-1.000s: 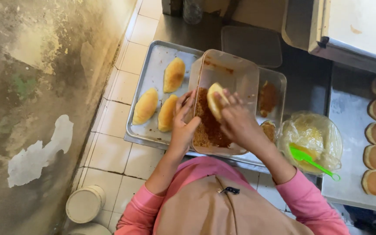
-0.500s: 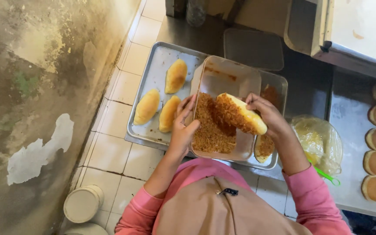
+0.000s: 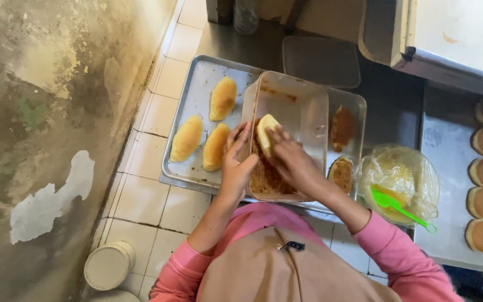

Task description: Applying glaze with a brush and meat floss topping to bread buns on a tray.

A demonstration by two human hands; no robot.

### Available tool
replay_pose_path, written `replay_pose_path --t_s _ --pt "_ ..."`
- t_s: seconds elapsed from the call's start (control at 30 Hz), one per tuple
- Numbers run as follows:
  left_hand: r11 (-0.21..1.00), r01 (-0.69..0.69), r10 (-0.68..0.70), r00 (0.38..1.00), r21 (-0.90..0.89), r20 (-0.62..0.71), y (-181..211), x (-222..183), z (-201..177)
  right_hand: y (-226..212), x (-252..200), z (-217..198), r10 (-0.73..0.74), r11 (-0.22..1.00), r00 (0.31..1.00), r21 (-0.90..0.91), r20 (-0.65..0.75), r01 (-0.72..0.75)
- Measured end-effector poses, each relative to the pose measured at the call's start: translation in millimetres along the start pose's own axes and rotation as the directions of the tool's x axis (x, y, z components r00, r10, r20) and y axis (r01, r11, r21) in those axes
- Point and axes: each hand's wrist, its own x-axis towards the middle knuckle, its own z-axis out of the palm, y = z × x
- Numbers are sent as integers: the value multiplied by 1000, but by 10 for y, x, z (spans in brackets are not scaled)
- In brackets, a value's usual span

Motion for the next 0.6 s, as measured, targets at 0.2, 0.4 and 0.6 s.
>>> replay_pose_path --t_s 0.2,0.4,0.6 --pt "994 35 -35 999 -102 2 146 43 -56 724 -168 -106 663 477 747 737 57 -479" --pt "996 1 -2 1000 -89 -12 122 53 -18 589 -68 -138 426 872 871 369 -245 -323" --pt "998 -57 57 998 -36 18 172 -3 47 45 11 273 145 984 989 -105 -3 -145"
